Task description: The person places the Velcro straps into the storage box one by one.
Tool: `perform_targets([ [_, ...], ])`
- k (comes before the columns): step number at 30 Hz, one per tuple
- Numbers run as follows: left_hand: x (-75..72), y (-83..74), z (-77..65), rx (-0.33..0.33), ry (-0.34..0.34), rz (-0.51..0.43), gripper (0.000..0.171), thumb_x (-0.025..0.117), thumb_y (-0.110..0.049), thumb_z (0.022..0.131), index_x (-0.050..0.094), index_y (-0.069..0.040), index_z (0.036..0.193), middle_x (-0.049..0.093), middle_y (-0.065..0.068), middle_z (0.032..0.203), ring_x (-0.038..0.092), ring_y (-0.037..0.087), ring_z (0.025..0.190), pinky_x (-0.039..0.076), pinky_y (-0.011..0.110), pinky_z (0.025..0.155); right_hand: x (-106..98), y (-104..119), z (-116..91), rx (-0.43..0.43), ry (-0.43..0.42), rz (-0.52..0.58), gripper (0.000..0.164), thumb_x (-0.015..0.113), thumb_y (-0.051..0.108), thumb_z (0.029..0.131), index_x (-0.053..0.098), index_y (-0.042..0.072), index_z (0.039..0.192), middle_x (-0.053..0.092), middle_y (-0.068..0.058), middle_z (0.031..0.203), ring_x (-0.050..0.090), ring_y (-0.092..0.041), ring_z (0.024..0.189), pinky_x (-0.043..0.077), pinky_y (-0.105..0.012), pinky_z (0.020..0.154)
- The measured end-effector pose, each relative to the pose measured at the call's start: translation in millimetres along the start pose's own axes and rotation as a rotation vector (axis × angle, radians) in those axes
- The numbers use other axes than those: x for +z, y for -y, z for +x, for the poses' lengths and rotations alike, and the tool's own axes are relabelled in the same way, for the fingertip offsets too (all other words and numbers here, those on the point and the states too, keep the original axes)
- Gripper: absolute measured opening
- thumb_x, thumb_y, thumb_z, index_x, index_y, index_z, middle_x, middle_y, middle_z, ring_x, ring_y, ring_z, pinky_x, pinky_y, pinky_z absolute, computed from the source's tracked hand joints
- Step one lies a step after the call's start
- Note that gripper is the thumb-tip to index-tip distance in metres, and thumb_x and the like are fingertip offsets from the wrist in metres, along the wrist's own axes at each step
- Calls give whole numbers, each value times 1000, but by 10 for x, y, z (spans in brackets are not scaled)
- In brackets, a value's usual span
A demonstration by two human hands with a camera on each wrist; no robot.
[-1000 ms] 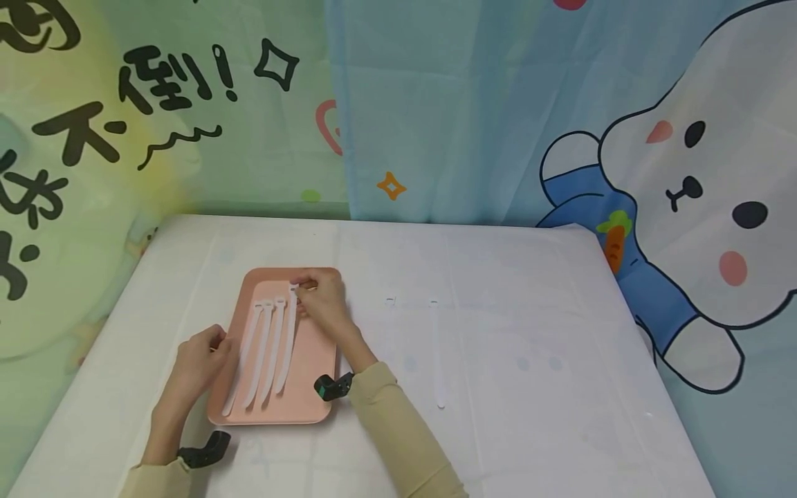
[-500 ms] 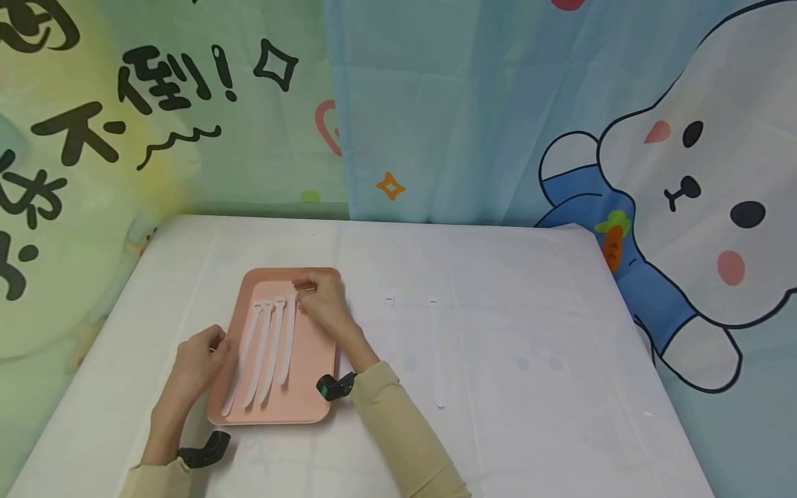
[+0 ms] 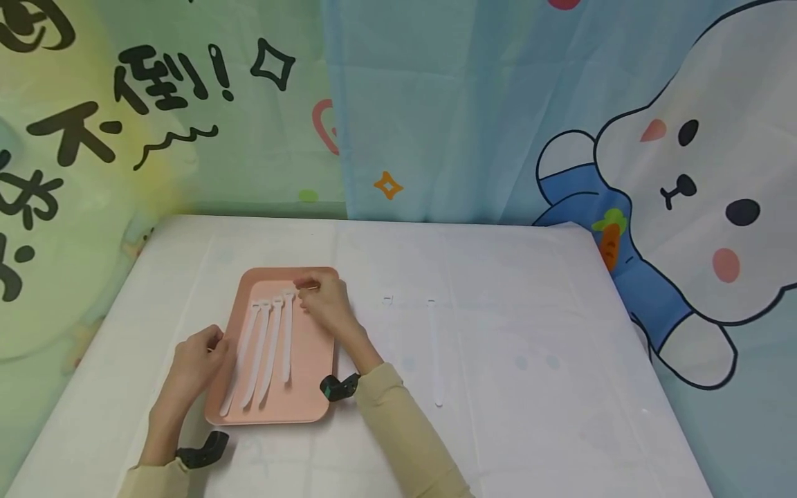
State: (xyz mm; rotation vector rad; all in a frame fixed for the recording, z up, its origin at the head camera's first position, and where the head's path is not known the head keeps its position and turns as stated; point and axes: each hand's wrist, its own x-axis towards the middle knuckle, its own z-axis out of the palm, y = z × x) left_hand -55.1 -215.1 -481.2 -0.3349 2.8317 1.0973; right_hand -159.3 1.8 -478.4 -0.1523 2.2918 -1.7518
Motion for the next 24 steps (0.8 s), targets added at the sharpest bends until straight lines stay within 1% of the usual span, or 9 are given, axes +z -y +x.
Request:
perform_targets([
  [3, -3, -5, 1, 1, 0, 2, 18, 51, -4, 97, 51, -3, 80, 44, 4, 63, 42, 16, 57, 31, 27, 49, -42, 6, -39, -16, -13, 20, 21, 58, -2, 98, 72, -3, 113, 73, -20, 108, 75, -34, 92, 62, -40, 79],
  [5, -4, -8, 1, 2, 0, 3, 17, 51, -4, 97, 52, -2, 80, 44, 4, 63, 42, 16, 57, 32, 27, 49, -89, 6, -73, -28, -27, 52, 20, 58, -2, 98, 71, -4, 113, 73, -20, 107, 76, -34, 91, 62, -41, 79],
  [8, -9, -12, -2, 0, 1, 3, 17, 51, -4, 97, 52, -2, 80, 45, 4, 63, 43, 16, 57, 32, 27, 49, -184, -13, -126, -47, -50, 100, 21, 58, -2, 99, 69, -8, 116, 73, -22, 106, 75, -33, 89, 62, -43, 79],
  [11, -11, -19, -8, -4, 3, -4, 17, 51, -4, 97, 53, -2, 81, 46, 5, 63, 44, 17, 57, 32, 27, 48, -304, -58, -174, -52, -83, 116, 21, 60, -2, 99, 68, -9, 117, 73, -23, 104, 75, -32, 87, 62, -41, 78],
  [16, -21, -18, -21, -6, 8, -7, 16, 50, -4, 97, 52, -3, 81, 45, 5, 63, 43, 17, 56, 33, 28, 48, -519, -166, -236, -37, -137, 104, 19, 61, -2, 99, 69, -8, 114, 74, -23, 103, 74, -33, 87, 62, -37, 77],
  [19, -28, -15, -26, -5, 10, -3, 17, 50, -5, 97, 52, -3, 81, 44, 5, 64, 42, 17, 56, 33, 28, 48, -646, -237, -258, -24, -169, 93, 19, 60, -2, 99, 69, -9, 113, 74, -23, 104, 74, -35, 90, 62, -37, 78],
  [24, -26, -21, -31, -5, 14, -10, 17, 50, -5, 98, 52, -2, 82, 44, 5, 64, 43, 17, 56, 33, 28, 48, -844, -355, -279, -9, -242, 35, 19, 58, -2, 99, 71, -7, 112, 74, -21, 105, 74, -34, 93, 61, -37, 82],
])
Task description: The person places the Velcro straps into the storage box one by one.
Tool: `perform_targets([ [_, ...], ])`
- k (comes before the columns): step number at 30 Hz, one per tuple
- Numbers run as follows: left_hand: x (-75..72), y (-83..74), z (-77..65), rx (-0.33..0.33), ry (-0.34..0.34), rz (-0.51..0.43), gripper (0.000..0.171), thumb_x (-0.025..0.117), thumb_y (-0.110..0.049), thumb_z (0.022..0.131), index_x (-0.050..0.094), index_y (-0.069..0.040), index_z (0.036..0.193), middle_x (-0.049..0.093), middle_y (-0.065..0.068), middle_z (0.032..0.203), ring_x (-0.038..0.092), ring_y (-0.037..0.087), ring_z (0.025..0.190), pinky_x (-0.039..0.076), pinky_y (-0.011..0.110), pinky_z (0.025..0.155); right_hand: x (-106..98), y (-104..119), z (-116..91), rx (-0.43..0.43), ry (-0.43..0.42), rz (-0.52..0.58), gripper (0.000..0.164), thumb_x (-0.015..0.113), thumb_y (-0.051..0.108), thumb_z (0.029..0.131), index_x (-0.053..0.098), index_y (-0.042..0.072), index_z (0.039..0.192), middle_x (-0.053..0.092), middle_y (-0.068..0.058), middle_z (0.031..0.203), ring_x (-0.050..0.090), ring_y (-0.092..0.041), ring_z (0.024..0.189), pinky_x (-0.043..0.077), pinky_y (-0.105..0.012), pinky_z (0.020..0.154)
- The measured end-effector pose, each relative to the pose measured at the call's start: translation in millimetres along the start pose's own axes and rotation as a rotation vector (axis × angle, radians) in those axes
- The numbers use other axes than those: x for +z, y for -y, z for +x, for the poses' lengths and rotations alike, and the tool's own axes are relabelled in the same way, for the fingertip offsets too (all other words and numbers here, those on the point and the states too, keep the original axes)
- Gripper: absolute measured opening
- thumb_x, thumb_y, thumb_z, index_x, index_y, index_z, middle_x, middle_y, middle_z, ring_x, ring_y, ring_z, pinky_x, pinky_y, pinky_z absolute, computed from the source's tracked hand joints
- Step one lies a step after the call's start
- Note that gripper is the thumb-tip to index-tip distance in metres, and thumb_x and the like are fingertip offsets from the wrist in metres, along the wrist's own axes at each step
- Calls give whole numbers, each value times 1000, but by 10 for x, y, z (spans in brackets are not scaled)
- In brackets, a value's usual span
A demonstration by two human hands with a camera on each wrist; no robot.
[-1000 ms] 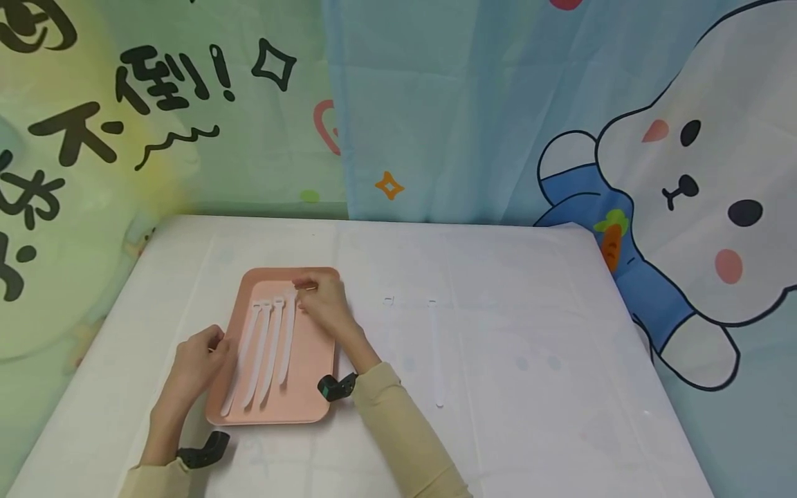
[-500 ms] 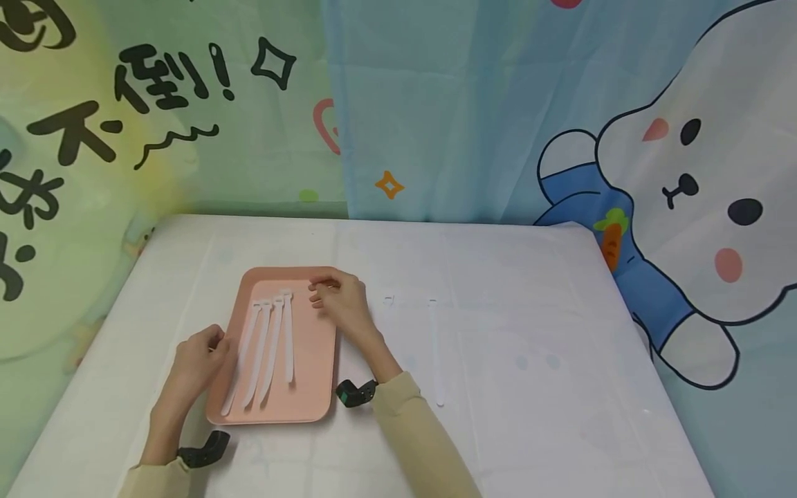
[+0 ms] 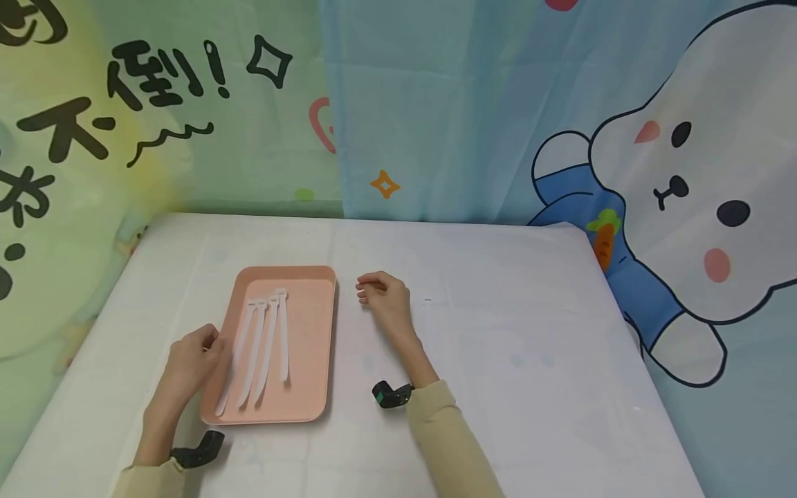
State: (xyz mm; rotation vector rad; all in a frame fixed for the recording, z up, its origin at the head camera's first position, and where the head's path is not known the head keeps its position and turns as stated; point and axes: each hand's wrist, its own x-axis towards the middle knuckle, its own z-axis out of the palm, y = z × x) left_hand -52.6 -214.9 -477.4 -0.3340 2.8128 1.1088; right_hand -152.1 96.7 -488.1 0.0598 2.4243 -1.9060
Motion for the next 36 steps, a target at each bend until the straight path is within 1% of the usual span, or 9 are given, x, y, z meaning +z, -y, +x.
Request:
perform_targets([
  [3, -5, -8, 0, -6, 5, 0, 17, 50, -5, 98, 52, -2, 82, 44, 5, 65, 43, 17, 57, 33, 29, 49, -95, -49, 25, 5, -36, -16, 19, 57, -4, 99, 72, -5, 111, 74, -22, 108, 74, -34, 96, 60, -38, 85],
  [7, -4, -15, -3, -15, 11, -1, 17, 51, -5, 99, 52, -2, 82, 44, 5, 65, 43, 17, 57, 33, 29, 49, -200, -84, 57, 6, -64, -23, 22, 54, -6, 98, 72, -4, 110, 73, -21, 112, 73, -33, 101, 59, -36, 89],
  [14, 9, -9, -6, -7, 8, 0, 17, 50, -5, 99, 51, -2, 82, 44, 5, 64, 43, 17, 56, 33, 29, 48, -314, -159, 112, 26, -101, -116, 22, 57, -2, 96, 74, 1, 108, 75, -15, 111, 73, -27, 103, 54, -29, 89],
  [20, 15, 2, 2, 2, -8, 7, 17, 50, -4, 98, 51, -2, 81, 45, 5, 64, 43, 17, 56, 33, 29, 48, -331, -195, 128, 75, -84, -157, 23, 58, 1, 96, 73, 2, 113, 74, -16, 113, 71, -29, 101, 52, -25, 81],
  [23, 18, 6, 5, 1, -11, 11, 17, 50, -4, 98, 52, -2, 81, 45, 5, 64, 44, 17, 56, 33, 29, 48, -333, -201, 119, 98, -78, -162, 23, 60, 3, 95, 73, 2, 114, 74, -16, 114, 70, -27, 99, 52, -24, 79],
  [30, 18, -2, 3, -4, -6, 12, 17, 50, -4, 98, 51, -2, 81, 44, 5, 64, 43, 18, 57, 33, 29, 49, -334, -230, 69, 137, -37, -107, 24, 62, 6, 96, 71, 3, 117, 72, -15, 115, 70, -24, 92, 58, -27, 79],
  [36, 20, 0, 1, -3, -10, 15, 17, 50, -4, 98, 51, -2, 81, 44, 5, 64, 44, 18, 56, 33, 29, 48, -345, -240, 23, 142, -8, -96, 26, 63, 6, 95, 70, 2, 120, 71, -17, 116, 71, -23, 88, 60, -28, 77],
])
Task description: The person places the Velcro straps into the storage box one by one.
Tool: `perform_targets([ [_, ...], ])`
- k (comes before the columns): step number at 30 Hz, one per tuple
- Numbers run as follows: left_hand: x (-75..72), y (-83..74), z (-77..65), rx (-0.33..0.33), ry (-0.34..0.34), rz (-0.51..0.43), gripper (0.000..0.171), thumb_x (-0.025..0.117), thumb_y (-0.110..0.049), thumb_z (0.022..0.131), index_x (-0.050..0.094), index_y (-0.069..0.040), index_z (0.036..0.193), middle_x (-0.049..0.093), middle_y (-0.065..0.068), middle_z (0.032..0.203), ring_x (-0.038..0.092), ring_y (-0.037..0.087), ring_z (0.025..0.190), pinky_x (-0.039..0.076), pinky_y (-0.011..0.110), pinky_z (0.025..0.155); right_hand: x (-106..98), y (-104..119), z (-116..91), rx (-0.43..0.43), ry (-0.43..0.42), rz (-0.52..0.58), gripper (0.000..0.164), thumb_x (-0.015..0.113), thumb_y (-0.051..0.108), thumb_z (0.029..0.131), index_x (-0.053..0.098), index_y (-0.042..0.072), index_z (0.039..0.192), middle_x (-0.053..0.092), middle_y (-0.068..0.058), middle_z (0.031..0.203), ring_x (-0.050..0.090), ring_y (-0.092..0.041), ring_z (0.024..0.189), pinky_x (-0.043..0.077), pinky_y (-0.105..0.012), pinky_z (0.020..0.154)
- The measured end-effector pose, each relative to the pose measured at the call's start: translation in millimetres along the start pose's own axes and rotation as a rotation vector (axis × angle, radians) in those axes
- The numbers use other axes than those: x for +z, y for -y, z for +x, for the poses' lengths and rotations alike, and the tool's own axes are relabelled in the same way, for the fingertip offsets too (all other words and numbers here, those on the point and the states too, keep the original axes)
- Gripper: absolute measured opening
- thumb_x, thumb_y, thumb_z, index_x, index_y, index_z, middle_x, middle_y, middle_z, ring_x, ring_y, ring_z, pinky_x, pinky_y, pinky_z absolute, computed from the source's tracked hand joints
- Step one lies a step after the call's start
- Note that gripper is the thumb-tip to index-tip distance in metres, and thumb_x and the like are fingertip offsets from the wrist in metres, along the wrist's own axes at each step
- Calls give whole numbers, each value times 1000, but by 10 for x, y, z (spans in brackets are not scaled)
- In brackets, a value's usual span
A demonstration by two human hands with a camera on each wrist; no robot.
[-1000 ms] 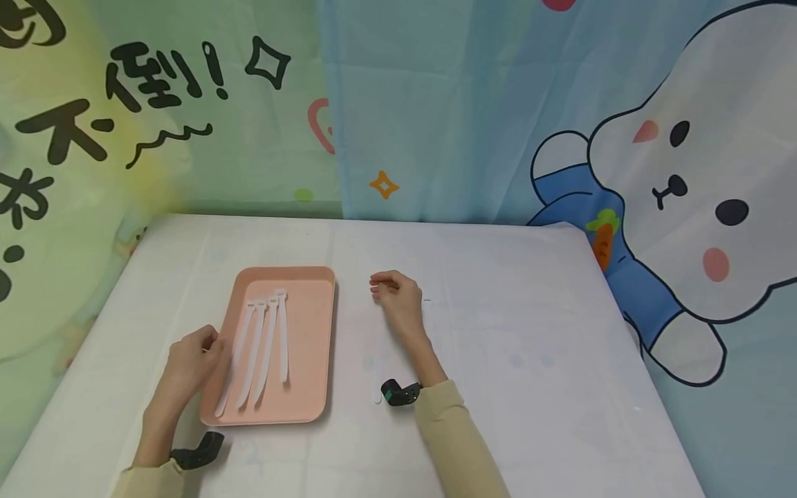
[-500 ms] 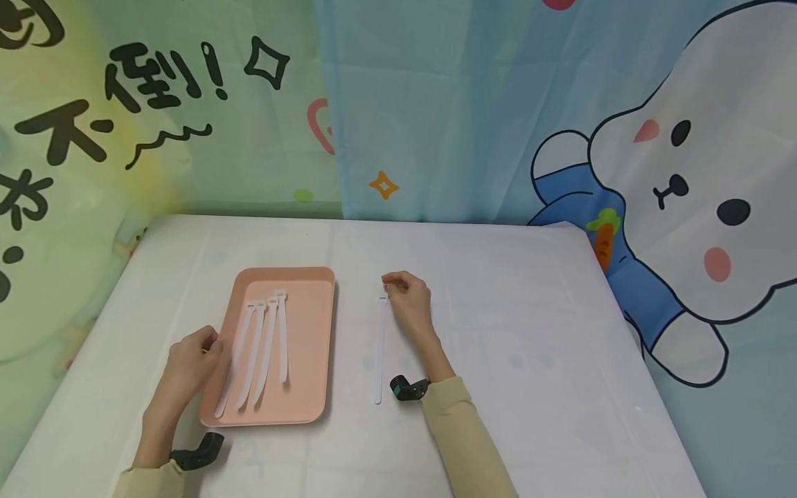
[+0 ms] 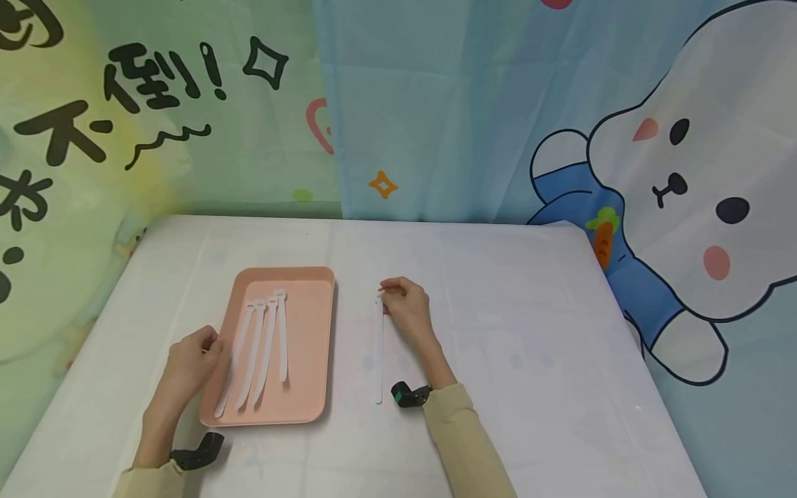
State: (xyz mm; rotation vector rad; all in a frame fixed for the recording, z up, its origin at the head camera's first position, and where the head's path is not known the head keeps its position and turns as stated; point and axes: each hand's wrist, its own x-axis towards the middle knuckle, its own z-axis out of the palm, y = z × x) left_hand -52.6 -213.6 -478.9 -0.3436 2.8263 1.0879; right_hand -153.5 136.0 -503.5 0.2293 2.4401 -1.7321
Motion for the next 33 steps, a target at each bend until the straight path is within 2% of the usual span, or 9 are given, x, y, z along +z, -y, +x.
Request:
perform_targets([
  [9, -4, 4, -8, -3, -5, 6, 17, 50, -5, 98, 52, -2, 81, 45, 6, 64, 44, 18, 57, 34, 29, 48, -12, 14, -55, -26, -12, -13, 22, 66, 4, 95, 71, 1, 116, 72, -18, 110, 72, -21, 77, 60, -28, 71],
  [17, -8, -4, -12, -10, 1, 5, 16, 51, -5, 98, 53, -1, 82, 47, 6, 65, 45, 19, 59, 34, 30, 49, -46, 77, -100, -79, -19, -3, 22, 65, 2, 96, 71, -2, 117, 72, -20, 108, 73, -32, 87, 61, -32, 74],
  [24, -7, 0, -10, -9, 6, 5, 16, 51, -5, 98, 52, -2, 82, 46, 6, 65, 45, 19, 58, 34, 30, 49, -69, 159, -154, -86, -10, 17, 23, 66, 3, 96, 70, -2, 118, 72, -20, 110, 72, -37, 93, 61, -37, 77],
  [33, 5, 4, 4, 2, -4, 8, 16, 51, -4, 97, 52, -3, 81, 45, 5, 64, 44, 18, 57, 33, 29, 49, -80, 236, -199, -108, -3, 31, 24, 68, 3, 96, 69, -3, 119, 71, -19, 109, 71, -39, 96, 61, -31, 75],
])
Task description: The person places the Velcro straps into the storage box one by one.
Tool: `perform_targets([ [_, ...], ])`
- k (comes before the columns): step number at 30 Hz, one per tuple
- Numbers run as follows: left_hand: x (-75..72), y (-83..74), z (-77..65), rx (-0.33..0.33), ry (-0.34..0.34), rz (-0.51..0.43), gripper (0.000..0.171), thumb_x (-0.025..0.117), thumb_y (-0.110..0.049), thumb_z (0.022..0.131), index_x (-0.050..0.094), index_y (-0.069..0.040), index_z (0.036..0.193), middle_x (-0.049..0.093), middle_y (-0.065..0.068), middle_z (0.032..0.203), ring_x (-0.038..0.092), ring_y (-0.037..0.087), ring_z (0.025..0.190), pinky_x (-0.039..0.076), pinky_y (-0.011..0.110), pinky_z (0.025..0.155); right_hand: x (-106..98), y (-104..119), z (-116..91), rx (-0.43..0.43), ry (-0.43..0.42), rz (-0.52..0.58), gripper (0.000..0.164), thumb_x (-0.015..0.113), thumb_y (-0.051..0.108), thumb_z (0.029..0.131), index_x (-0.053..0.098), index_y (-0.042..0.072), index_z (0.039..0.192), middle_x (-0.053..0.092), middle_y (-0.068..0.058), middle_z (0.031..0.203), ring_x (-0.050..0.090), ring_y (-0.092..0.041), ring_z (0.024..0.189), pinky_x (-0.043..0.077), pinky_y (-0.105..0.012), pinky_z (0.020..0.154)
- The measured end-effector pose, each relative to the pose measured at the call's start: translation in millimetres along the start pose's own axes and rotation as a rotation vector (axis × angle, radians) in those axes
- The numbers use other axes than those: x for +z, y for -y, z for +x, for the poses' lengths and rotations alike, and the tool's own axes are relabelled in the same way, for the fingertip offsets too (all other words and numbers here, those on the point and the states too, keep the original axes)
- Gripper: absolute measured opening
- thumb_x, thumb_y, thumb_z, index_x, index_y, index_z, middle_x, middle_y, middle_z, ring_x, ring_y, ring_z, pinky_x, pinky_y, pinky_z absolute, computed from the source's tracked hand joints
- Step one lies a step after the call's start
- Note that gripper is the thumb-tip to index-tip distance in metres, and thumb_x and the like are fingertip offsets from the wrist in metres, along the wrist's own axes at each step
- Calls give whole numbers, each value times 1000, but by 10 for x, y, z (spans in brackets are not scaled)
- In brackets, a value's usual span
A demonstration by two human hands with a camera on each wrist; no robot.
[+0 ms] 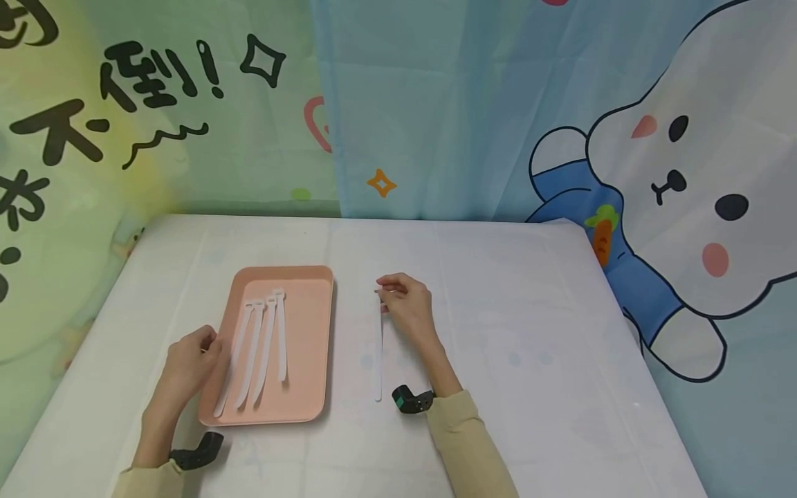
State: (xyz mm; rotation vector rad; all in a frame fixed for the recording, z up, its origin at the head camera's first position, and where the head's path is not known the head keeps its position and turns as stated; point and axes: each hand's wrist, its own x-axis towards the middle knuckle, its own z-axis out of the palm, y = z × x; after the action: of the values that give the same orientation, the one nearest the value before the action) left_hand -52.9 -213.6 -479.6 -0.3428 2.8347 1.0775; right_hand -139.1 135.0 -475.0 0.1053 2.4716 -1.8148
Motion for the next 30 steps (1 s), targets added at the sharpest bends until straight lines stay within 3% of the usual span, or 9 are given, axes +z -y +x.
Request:
perform_targets([
  [10, -16, -8, -6, 2, 6, -6, 17, 51, -5, 98, 52, -2, 81, 45, 6, 64, 45, 19, 58, 33, 30, 49, -28, 123, 28, -46, 4, 57, 23, 68, 5, 96, 70, -3, 118, 71, -18, 110, 68, -44, 100, 60, -26, 72],
  [22, -12, -2, -8, -1, 3, -7, 18, 51, -5, 98, 51, -2, 81, 45, 6, 64, 44, 19, 57, 34, 29, 49, -15, 290, 33, -76, 13, 76, 17, 70, 9, 96, 72, 3, 112, 72, -17, 106, 67, -41, 95, 61, -32, 71],
  [30, -8, 7, 0, 2, 5, -11, 17, 50, -5, 97, 50, -4, 80, 44, 5, 63, 43, 18, 57, 33, 29, 49, 16, 435, 29, -76, 13, 91, 20, 71, 13, 97, 72, 4, 114, 73, -15, 109, 67, -30, 86, 61, -30, 69],
])
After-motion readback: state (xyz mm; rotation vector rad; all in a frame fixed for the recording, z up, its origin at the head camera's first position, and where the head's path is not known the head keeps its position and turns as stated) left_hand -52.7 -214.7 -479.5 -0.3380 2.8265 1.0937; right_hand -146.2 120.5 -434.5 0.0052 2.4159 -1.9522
